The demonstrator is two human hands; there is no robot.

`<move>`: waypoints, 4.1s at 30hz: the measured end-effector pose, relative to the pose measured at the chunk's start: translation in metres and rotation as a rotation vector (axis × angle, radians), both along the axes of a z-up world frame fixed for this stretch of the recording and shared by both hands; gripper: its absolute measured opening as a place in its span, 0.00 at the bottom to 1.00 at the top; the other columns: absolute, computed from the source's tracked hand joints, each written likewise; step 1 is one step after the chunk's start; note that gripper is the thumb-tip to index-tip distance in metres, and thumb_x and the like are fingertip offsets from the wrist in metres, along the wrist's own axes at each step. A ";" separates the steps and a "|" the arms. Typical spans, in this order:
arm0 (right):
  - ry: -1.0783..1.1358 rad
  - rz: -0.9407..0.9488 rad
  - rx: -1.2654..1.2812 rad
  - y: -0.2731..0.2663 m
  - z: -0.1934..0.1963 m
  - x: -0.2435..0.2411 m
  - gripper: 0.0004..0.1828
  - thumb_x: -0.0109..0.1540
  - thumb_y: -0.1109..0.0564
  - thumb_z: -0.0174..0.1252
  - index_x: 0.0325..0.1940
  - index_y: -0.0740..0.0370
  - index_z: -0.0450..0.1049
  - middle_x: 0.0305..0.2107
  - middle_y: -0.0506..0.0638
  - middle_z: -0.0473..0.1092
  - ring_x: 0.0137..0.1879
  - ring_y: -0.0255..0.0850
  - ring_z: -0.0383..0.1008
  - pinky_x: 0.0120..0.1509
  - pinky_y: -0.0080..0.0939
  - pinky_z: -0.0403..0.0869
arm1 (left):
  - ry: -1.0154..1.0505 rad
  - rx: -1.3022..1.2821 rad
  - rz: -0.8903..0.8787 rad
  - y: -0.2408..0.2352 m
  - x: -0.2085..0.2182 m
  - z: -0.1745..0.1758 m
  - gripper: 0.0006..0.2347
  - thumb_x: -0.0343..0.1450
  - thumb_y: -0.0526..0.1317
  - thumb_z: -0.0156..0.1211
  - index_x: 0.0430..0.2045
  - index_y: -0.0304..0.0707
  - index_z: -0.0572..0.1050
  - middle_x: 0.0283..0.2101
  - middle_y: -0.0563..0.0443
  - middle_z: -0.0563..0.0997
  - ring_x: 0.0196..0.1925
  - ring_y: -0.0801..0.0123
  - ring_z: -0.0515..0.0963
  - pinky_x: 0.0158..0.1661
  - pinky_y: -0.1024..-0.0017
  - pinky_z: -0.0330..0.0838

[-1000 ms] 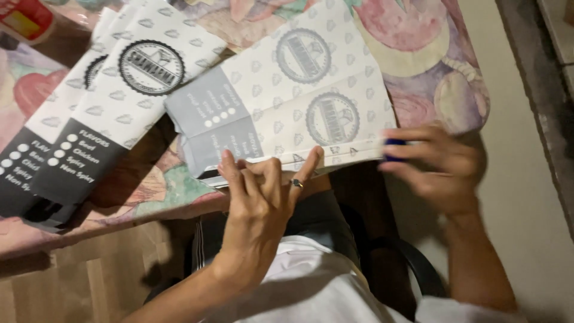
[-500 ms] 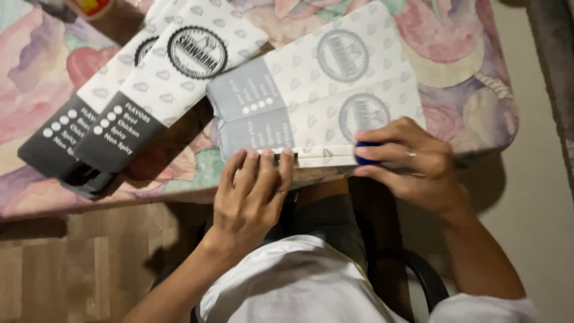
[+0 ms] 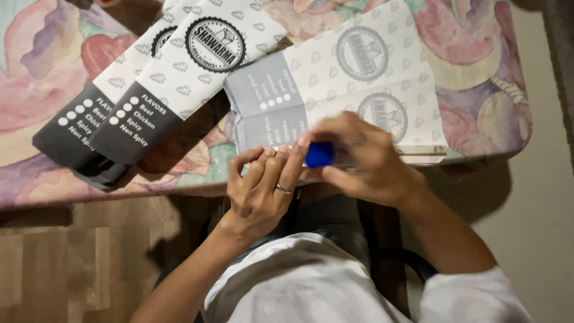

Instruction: The person folds printed paper wrappers and uses a blue ink stamp to mark them. They repeatedly fold the edges, apply the stamp, and stack the finished wrappers on the table.

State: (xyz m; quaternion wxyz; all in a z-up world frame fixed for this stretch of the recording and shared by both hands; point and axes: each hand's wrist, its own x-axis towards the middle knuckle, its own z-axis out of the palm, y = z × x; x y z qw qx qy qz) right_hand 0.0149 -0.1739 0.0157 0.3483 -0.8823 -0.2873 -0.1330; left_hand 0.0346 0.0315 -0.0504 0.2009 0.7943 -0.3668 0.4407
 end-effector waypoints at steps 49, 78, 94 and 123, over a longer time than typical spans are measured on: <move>-0.505 -0.313 -0.253 -0.016 -0.039 -0.047 0.11 0.63 0.70 0.74 0.47 0.66 0.81 0.41 0.53 0.78 0.44 0.47 0.72 0.57 0.48 0.64 | 0.341 -0.275 -0.055 0.034 -0.006 0.008 0.15 0.80 0.28 0.54 0.63 0.35 0.69 0.62 0.30 0.74 0.58 0.41 0.77 0.60 0.51 0.76; -0.430 -0.218 -0.371 -0.016 -0.005 -0.037 0.06 0.66 0.67 0.67 0.47 0.65 0.79 0.37 0.49 0.78 0.37 0.44 0.70 0.55 0.47 0.61 | 0.451 0.196 -0.509 0.054 0.039 0.063 0.07 0.77 0.27 0.57 0.27 0.23 0.74 0.40 0.38 0.76 0.40 0.51 0.71 0.38 0.58 0.64; -0.593 -0.040 -0.482 -0.016 0.013 -0.018 0.05 0.66 0.70 0.65 0.40 0.73 0.74 0.27 0.56 0.73 0.29 0.43 0.68 0.45 0.50 0.74 | -0.123 0.529 -0.129 0.037 0.043 0.062 0.09 0.69 0.41 0.74 0.41 0.46 0.83 0.53 0.52 0.76 0.56 0.63 0.74 0.60 0.55 0.69; 0.061 -0.191 -0.382 -0.064 0.023 0.136 0.05 0.70 0.59 0.63 0.48 0.62 0.79 0.46 0.58 0.72 0.57 0.53 0.65 0.60 0.59 0.64 | 0.107 0.237 0.076 -0.010 -0.007 0.039 0.19 0.82 0.48 0.40 0.50 0.31 0.77 0.51 0.43 0.79 0.36 0.60 0.74 0.36 0.65 0.68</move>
